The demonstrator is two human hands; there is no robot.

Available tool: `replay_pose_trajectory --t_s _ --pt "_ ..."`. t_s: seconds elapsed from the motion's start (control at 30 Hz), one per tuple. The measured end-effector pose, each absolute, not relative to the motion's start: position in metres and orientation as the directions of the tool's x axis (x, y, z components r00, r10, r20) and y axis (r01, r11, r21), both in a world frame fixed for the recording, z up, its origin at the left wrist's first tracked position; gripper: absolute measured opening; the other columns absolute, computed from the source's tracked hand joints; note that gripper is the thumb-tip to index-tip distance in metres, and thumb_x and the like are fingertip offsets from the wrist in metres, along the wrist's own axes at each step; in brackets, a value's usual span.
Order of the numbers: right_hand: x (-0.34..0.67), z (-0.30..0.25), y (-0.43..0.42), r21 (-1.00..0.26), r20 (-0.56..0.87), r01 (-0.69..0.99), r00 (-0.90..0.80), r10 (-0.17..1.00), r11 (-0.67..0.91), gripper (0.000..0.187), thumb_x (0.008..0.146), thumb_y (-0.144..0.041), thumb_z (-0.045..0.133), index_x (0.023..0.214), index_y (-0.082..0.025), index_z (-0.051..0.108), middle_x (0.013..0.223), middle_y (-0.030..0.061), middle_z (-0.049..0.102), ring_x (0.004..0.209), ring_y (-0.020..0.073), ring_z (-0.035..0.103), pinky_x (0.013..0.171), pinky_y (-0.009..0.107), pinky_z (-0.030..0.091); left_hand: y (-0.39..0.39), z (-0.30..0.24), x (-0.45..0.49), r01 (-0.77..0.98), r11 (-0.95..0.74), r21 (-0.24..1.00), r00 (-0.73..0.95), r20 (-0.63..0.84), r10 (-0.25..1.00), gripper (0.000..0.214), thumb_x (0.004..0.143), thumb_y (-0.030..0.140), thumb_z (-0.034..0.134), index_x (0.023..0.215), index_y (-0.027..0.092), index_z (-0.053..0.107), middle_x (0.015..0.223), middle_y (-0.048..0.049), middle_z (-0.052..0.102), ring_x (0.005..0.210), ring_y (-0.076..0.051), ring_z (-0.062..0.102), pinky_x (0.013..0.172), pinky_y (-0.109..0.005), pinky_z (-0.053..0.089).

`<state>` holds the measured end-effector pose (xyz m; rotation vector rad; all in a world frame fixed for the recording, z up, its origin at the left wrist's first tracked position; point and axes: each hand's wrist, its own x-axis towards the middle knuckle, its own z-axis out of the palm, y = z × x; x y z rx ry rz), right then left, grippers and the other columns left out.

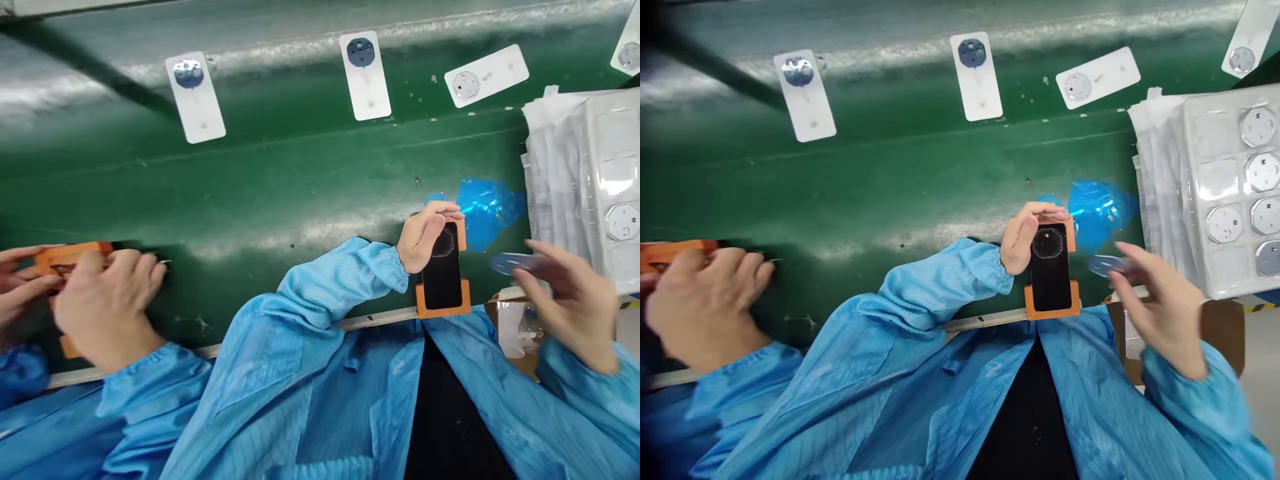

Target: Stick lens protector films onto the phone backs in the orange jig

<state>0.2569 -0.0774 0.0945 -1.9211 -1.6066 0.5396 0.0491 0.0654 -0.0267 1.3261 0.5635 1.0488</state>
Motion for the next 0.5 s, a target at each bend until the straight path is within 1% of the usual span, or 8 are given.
replay_pose_trajectory --t_s 0.07,0.13,0.2,0.23,0.3,0.37,0.43,0.5 --pt "0.228 0.065 -0.047 -0.579 0.222 0.812 0.074 0.972 0.07 0.025 0.099 -0.026 0.067 0.122 -0.03 0.075 0.102 0.0034 0.078 0.087 0.0197 0.074 0.083 0.037 0.061 0.065 -0.027 0.05 -0.276 -0.072 0.959 0.46 0.197 0.866 0.057 0.107 0.065 0.028 0.127 0.021 0.058 0.119 -0.0096 0.074 0.122 -0.025 0.069 0.112 -0.045 0.051" --pt "0.214 0.037 -0.028 -0.524 0.306 0.821 -0.068 0.95 0.227 0.022 0.102 -0.022 0.061 0.115 -0.029 0.077 0.108 0.0039 0.079 0.101 0.0213 0.075 0.092 0.038 0.061 0.066 -0.026 0.051 -0.219 -0.061 0.974 0.465 0.159 0.871 0.058 0.108 0.063 0.022 0.129 0.02 0.055 0.117 -0.0103 0.075 0.119 -0.023 0.07 0.11 -0.043 0.053" --pt "0.211 0.016 -0.025 -0.494 0.294 0.807 -0.196 0.935 0.325 0.025 0.103 -0.019 0.058 0.117 -0.027 0.077 0.119 0.0049 0.078 0.116 0.0235 0.072 0.102 0.041 0.058 0.07 -0.023 0.049 -0.137 -0.115 0.984 0.501 0.169 0.849 0.053 0.109 0.058 0.027 0.131 0.018 0.054 0.119 -0.0112 0.074 0.116 -0.022 0.071 0.106 -0.039 0.055" --pt "0.211 0.009 -0.027 -0.478 0.273 0.804 -0.246 0.93 0.353 0.027 0.103 -0.018 0.059 0.12 -0.027 0.076 0.124 0.0057 0.076 0.122 0.0247 0.07 0.106 0.044 0.057 0.074 -0.022 0.048 -0.087 -0.18 0.98 0.539 0.198 0.818 0.049 0.109 0.055 0.032 0.13 0.017 0.055 0.121 -0.0117 0.073 0.116 -0.022 0.07 0.105 -0.038 0.055" --pt "0.212 0.0 -0.035 -0.441 0.238 0.813 -0.301 0.923 0.379 0.031 0.102 -0.017 0.059 0.127 -0.027 0.074 0.132 0.007 0.073 0.131 0.0265 0.065 0.111 0.048 0.054 0.084 -0.021 0.044 0.022 -0.342 0.939 0.659 0.244 0.711 0.04 0.107 0.047 0.042 0.127 0.017 0.06 0.125 -0.0114 0.072 0.119 -0.023 0.068 0.107 -0.038 0.053" --pt "0.213 -0.002 -0.041 -0.416 0.237 0.824 -0.309 0.921 0.384 0.035 0.102 -0.016 0.058 0.132 -0.027 0.071 0.137 0.0076 0.07 0.135 0.0272 0.062 0.115 0.05 0.052 0.096 -0.022 0.039 0.09 -0.458 0.885 0.766 0.232 0.599 0.035 0.106 0.038 0.043 0.124 0.019 0.065 0.126 -0.0105 0.071 0.121 -0.024 0.066 0.111 -0.039 0.05" --pt "0.214 -0.003 -0.041 -0.422 0.249 0.821 -0.303 0.92 0.384 0.037 0.102 -0.015 0.057 0.134 -0.028 0.07 0.139 0.0072 0.069 0.137 0.0274 0.06 0.117 0.052 0.05 0.108 -0.027 0.036 0.089 -0.468 0.879 0.819 0.203 0.537 0.034 0.104 0.032 0.046 0.127 0.019 0.066 0.128 -0.0107 0.071 0.122 -0.024 0.066 0.111 -0.039 0.05" --pt "0.215 -0.005 -0.038 -0.456 0.26 0.8 -0.299 0.918 0.389 0.037 0.102 -0.015 0.056 0.132 -0.029 0.071 0.137 0.006 0.071 0.137 0.0269 0.06 0.119 0.053 0.049 0.117 -0.033 0.034 0.023 -0.42 0.907 0.841 0.209 0.499 0.033 0.101 0.032 0.052 0.128 0.019 0.067 0.133 -0.0122 0.069 0.126 -0.024 0.065 0.113 -0.04 0.05"
